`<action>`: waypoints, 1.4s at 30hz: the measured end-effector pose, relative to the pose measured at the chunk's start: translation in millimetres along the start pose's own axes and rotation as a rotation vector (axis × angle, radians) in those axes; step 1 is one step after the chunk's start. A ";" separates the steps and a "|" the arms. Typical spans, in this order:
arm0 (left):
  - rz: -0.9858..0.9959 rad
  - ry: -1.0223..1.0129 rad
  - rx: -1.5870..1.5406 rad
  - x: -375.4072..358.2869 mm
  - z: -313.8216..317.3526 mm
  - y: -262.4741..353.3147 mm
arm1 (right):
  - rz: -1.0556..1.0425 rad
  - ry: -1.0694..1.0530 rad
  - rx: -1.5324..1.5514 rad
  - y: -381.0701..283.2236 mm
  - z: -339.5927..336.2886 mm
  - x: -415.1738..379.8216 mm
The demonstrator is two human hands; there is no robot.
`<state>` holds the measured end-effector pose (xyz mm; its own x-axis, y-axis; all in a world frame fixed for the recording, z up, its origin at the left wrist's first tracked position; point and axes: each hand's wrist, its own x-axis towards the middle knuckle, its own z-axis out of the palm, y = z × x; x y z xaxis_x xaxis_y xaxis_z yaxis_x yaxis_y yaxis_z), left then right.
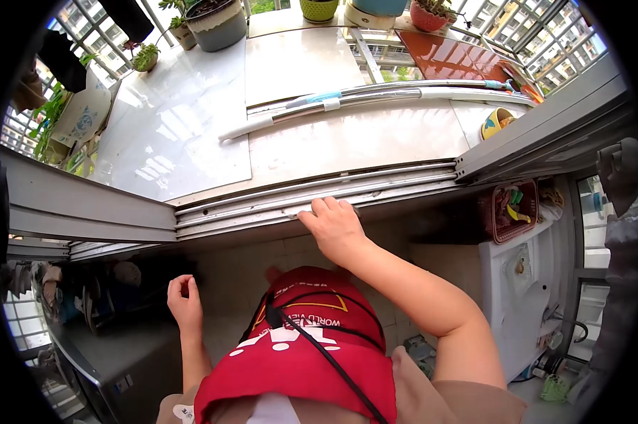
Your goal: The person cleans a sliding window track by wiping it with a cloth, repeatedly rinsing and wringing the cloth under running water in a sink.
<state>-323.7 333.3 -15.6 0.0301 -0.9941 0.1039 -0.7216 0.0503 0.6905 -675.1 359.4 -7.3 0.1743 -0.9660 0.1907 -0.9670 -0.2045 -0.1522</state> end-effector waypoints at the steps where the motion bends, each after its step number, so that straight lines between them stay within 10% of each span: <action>1: 0.013 -0.011 0.009 -0.1 2.7 5.2 | 0.030 -0.026 -0.012 12.3 -6.5 -10.0; 20: -0.007 0.039 0.017 -43.3 57.7 55.5 | 0.422 0.097 -0.246 196.8 -60.4 -147.0; 37: 0.006 -0.002 0.022 -16.1 34.1 39.0 | 0.680 -0.187 -0.517 219.1 -69.7 -160.7; 42: -0.015 0.022 0.020 -8.9 18.1 17.0 | 0.837 0.049 -0.191 190.0 -92.7 -136.9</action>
<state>-348.7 341.3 -17.8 0.0562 -0.9925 0.1090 -0.7347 0.0328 0.6776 -900.0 467.4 27.5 -0.6140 -0.7784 0.1307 -0.7893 0.6065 -0.0962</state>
